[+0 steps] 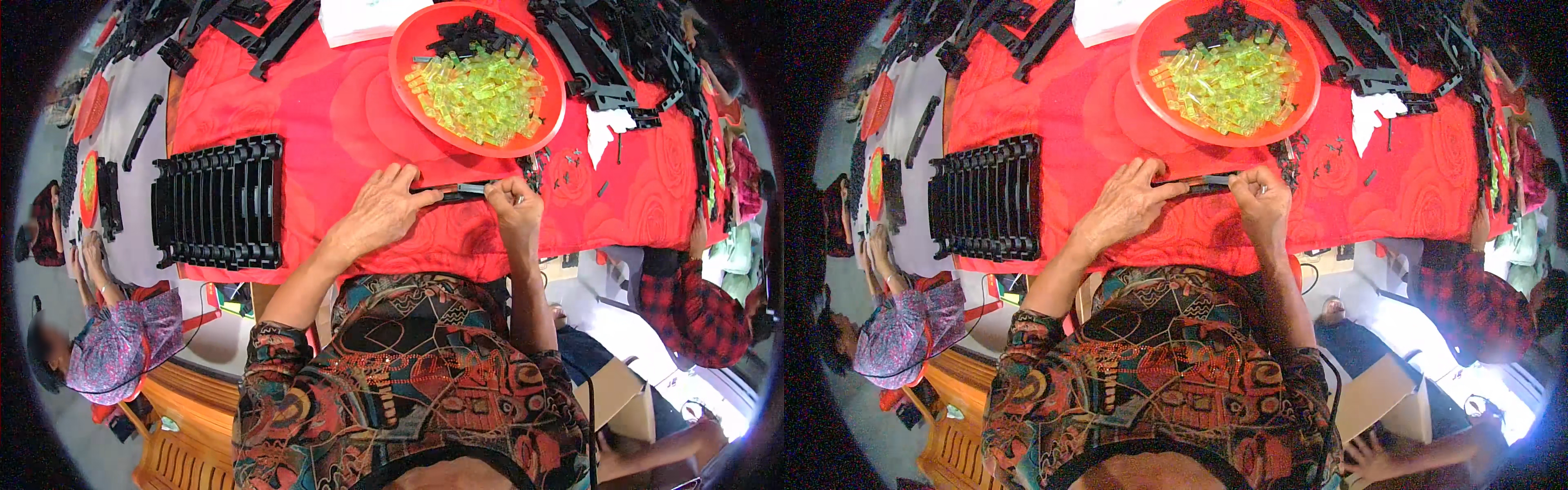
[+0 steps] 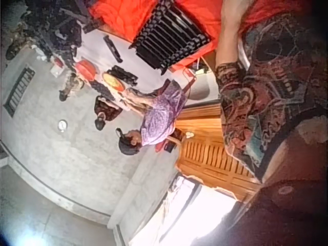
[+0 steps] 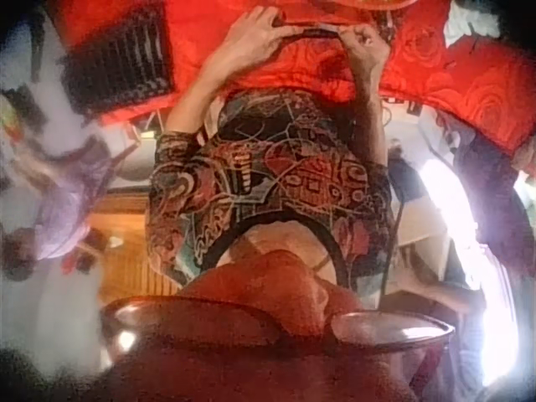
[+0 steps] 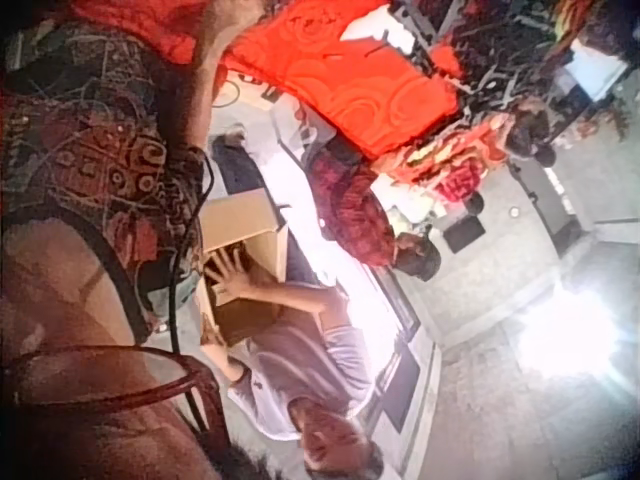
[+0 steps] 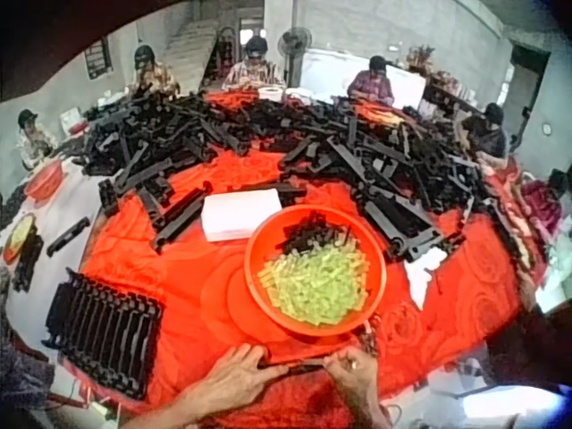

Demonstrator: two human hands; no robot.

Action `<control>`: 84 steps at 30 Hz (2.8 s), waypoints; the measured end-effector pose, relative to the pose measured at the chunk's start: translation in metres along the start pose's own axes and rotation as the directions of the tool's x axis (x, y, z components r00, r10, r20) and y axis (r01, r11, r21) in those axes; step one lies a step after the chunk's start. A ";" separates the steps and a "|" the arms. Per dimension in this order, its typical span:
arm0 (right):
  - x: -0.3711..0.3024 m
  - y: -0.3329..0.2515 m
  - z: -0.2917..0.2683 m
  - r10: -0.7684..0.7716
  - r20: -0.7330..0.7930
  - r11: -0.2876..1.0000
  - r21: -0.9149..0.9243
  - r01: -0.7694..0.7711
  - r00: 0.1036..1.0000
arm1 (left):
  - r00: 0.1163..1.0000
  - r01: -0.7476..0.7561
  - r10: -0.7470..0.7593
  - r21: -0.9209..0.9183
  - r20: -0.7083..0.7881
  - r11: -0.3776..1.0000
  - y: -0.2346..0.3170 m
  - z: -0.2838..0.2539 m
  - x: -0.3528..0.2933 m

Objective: Assembling small plastic components on a table covered in a red cloth.

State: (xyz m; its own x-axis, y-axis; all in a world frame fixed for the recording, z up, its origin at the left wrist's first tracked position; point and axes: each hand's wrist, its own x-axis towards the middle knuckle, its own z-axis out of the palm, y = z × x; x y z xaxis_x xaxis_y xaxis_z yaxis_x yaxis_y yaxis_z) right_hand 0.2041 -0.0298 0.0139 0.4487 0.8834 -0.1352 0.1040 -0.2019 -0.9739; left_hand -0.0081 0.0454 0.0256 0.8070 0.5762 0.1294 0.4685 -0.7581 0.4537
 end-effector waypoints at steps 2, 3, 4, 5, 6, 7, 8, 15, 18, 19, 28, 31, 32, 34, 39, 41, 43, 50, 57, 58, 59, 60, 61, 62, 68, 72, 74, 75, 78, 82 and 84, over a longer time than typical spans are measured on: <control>-0.002 -0.005 0.002 0.007 0.019 0.999 -0.048 -0.006 1.000 | 0.997 -0.026 0.025 -0.018 -0.072 1.000 -0.001 0.007 -0.003; -0.003 -0.005 0.003 0.021 0.036 0.997 -0.068 -0.018 0.999 | 0.993 -0.040 0.037 -0.026 -0.108 0.999 -0.002 0.009 -0.004; -0.003 -0.004 0.005 0.035 0.054 0.996 -0.089 -0.030 0.998 | 0.990 -0.058 0.056 -0.017 -0.129 0.998 -0.002 0.011 -0.004; -0.004 -0.003 0.007 0.049 0.073 0.993 -0.112 -0.041 0.996 | 0.986 -0.076 0.073 -0.010 -0.151 0.997 -0.003 0.011 -0.004; -0.004 -0.004 0.010 0.015 0.072 0.986 -0.169 -0.003 0.997 | 0.981 -0.092 0.091 -0.001 -0.173 0.996 -0.004 0.012 -0.005; -0.004 -0.006 0.013 -0.019 0.074 0.974 -0.225 0.036 0.997 | 0.980 -0.092 0.087 -0.017 -0.179 0.996 -0.004 0.013 -0.006; -0.004 -0.008 0.016 -0.055 0.078 0.957 -0.280 0.075 0.995 | 0.979 -0.091 0.084 -0.032 -0.185 0.995 -0.006 0.013 -0.006; -0.002 -0.012 0.026 -0.144 0.119 0.920 -0.351 0.177 0.982 | 0.963 -0.097 0.088 -0.023 -0.253 0.995 -0.008 0.017 -0.011; -0.001 -0.009 0.031 -0.216 0.093 0.909 -0.344 0.234 0.972 | 0.963 -0.091 0.080 -0.031 -0.258 0.995 -0.007 0.016 -0.011; -0.001 -0.009 0.032 -0.216 0.082 0.905 -0.357 0.231 0.973 | 0.963 -0.088 0.077 -0.033 -0.260 0.996 -0.007 0.016 -0.010; -0.004 -0.009 0.039 -0.265 0.028 0.864 -0.436 0.250 0.964 | 0.958 -0.091 0.088 0.001 -0.274 0.996 -0.006 0.017 -0.010; -0.003 -0.009 0.038 -0.213 0.020 0.882 -0.427 0.201 0.977 | 0.961 -0.085 0.087 0.020 -0.261 0.996 -0.006 0.019 -0.011; -0.003 -0.009 0.038 -0.197 0.020 0.888 -0.420 0.187 0.980 | 0.965 -0.082 0.085 0.024 -0.250 0.996 -0.006 0.019 -0.011; -0.002 -0.007 0.038 -0.208 0.024 0.882 -0.428 0.198 0.978 | 0.967 -0.077 0.084 0.036 -0.239 0.996 -0.005 0.019 -0.012; -0.003 -0.003 0.042 -0.234 -0.021 0.879 -0.433 0.202 0.972 | 0.969 -0.062 0.073 0.056 -0.236 0.996 0.001 0.016 -0.008; -0.003 -0.004 0.043 -0.169 -0.009 0.880 -0.453 0.147 0.986 | 0.971 -0.061 0.081 0.093 -0.225 0.994 0.003 0.017 -0.006; -0.002 -0.003 0.043 -0.177 -0.013 0.875 -0.459 0.152 0.984 | 0.973 -0.060 0.086 0.123 -0.216 0.991 0.004 0.017 -0.005; -0.002 -0.004 0.041 -0.265 0.007 0.843 -0.484 0.235 0.964 | 0.974 -0.056 0.096 0.192 -0.203 0.980 -0.001 0.023 -0.004; 0.001 -0.002 0.043 -0.404 0.017 0.743 -0.578 0.339 0.914 | 0.977 -0.031 0.061 0.143 -0.207 0.989 0.002 0.023 0.004; 0.002 0.000 0.043 -0.422 0.030 0.715 -0.604 0.353 0.906 | 0.976 -0.032 0.060 0.133 -0.208 0.991 0.002 0.023 0.005; 0.002 0.001 0.043 -0.443 0.047 0.683 -0.629 0.371 0.895 | 0.975 -0.030 0.056 0.124 -0.214 0.992 0.001 0.023 0.005; 0.002 -0.001 0.044 -0.439 0.056 0.669 -0.646 0.368 0.897 | 0.974 -0.027 0.052 0.116 -0.221 0.993 0.001 0.024 0.005; 0.002 -0.003 0.043 -0.434 0.064 0.655 -0.662 0.364 0.899 | 0.974 -0.026 0.049 0.106 -0.222 0.994 0.002 0.024 0.006; 0.002 -0.005 0.043 -0.429 0.069 0.642 -0.678 0.358 0.901 | 0.974 -0.028 0.049 0.098 -0.221 0.995 0.002 0.023 0.008; 0.021 -0.007 0.013 -0.502 -0.130 0.865 -0.062 0.498 0.855 | 0.973 -0.005 0.030 0.110 -0.227 0.994 0.009 0.022 0.010; 0.018 -0.026 -0.007 -0.057 -0.054 0.760 0.645 0.079 0.997 | 0.974 0.007 0.025 0.144 -0.224 0.990 0.013 0.021 0.012; 0.021 -0.030 0.000 -0.157 -0.097 0.611 0.772 0.174 0.983 | 0.977 0.022 0.011 0.152 -0.214 0.988 0.016 0.026 0.016; 0.022 -0.030 0.004 -0.146 -0.113 0.603 0.778 0.179 0.983 | 0.978 0.029 0.004 0.156 -0.207 0.987 0.017 0.027 0.017; 0.026 -0.028 0.015 -0.102 -0.142 0.582 0.794 0.175 0.985 | 0.983 0.044 -0.015 0.156 -0.182 0.987 0.021 0.025 0.019; 0.029 -0.024 0.027 -0.108 -0.149 0.556 0.811 0.183 0.983 | 0.981 0.042 -0.016 0.131 -0.193 0.991 0.020 0.027 0.018; 0.028 -0.023 0.030 -0.128 -0.154 0.564 0.801 0.199 0.980 | 0.977 0.022 0.006 0.130 -0.214 0.991 0.019 0.028 0.019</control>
State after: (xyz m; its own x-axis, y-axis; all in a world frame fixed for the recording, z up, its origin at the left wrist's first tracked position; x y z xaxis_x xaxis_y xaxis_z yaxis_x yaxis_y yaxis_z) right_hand 0.1875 0.0125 0.0273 0.5626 0.8265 0.0204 -0.5631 0.4011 -0.7225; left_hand 0.0259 0.0333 0.0124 0.7143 0.6234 0.3182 0.5289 -0.7785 0.3379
